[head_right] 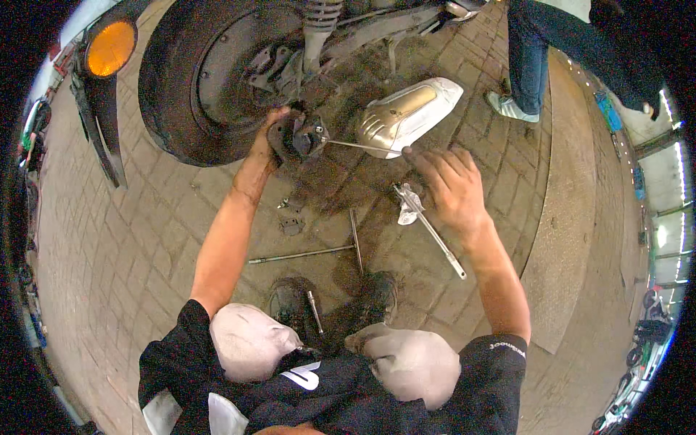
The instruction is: The person cleans and reassembles a scooter brake assembly by wiping components with a cloth, handling brake pads and a caliper, and using a screwdriver and a spray can to prepare the parts before fitting them back onto the rear wheel of the scooter.
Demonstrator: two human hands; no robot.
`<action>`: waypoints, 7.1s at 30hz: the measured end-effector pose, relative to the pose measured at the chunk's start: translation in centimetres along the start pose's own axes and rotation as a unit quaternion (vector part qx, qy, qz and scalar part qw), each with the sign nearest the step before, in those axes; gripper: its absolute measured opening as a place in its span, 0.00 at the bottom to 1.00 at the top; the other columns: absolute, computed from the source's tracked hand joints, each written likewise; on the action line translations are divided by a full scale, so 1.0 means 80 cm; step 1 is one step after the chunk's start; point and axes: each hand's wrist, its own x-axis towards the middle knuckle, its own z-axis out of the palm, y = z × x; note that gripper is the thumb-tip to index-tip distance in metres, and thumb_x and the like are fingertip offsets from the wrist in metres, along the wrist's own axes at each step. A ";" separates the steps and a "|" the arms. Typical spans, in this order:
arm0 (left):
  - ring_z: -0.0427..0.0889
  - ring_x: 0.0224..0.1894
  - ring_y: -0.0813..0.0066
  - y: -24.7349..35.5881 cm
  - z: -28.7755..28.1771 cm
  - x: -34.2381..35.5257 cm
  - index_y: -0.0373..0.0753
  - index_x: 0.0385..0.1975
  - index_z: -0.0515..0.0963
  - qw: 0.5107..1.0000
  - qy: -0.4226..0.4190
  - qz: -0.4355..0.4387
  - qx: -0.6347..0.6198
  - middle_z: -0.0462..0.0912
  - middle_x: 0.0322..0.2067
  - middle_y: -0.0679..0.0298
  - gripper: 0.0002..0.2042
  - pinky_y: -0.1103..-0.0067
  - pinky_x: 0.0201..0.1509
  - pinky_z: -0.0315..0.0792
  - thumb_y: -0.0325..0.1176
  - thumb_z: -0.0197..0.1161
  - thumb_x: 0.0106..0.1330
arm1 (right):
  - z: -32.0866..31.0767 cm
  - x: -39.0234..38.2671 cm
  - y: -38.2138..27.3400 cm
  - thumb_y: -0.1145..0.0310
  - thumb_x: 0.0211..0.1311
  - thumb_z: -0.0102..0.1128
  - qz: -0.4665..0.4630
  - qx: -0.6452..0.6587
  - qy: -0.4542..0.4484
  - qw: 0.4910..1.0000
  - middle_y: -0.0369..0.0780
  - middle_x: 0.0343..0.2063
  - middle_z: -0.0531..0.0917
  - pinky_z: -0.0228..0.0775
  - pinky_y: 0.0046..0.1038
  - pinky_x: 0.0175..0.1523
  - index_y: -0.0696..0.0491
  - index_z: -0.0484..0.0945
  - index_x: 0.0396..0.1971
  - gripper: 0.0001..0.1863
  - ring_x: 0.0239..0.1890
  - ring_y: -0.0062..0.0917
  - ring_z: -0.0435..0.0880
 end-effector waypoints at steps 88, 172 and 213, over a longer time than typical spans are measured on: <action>0.75 0.38 0.71 0.005 -0.010 0.008 0.37 0.44 0.70 0.998 -0.013 -0.018 0.062 0.76 0.38 0.60 0.23 0.76 0.44 0.69 0.48 0.56 0.53 | 0.110 0.079 -0.015 0.74 0.32 0.57 -0.015 0.049 -0.090 0.995 0.41 0.32 0.72 0.66 0.33 0.43 0.50 0.78 0.29 0.16 0.39 0.35 0.71; 0.72 0.42 0.69 -0.050 -0.074 0.084 0.44 0.45 0.69 0.805 -0.145 0.365 0.446 0.74 0.39 0.69 0.19 0.69 0.49 0.65 0.47 0.49 0.57 | 0.111 0.169 0.025 0.63 0.36 0.58 -0.150 -0.019 -0.198 0.969 0.40 0.39 0.74 0.61 0.37 0.53 0.53 0.74 0.38 0.23 0.46 0.35 0.70; 0.69 0.49 0.67 0.004 -0.010 0.002 0.36 0.51 0.64 0.998 -0.015 -0.044 0.041 0.68 0.49 0.58 0.29 0.73 0.53 0.63 0.48 0.58 0.53 | 0.153 0.057 -0.015 0.80 0.31 0.55 0.121 0.207 -0.008 0.971 0.46 0.31 0.72 0.65 0.37 0.40 0.57 0.72 0.29 0.16 0.36 0.43 0.70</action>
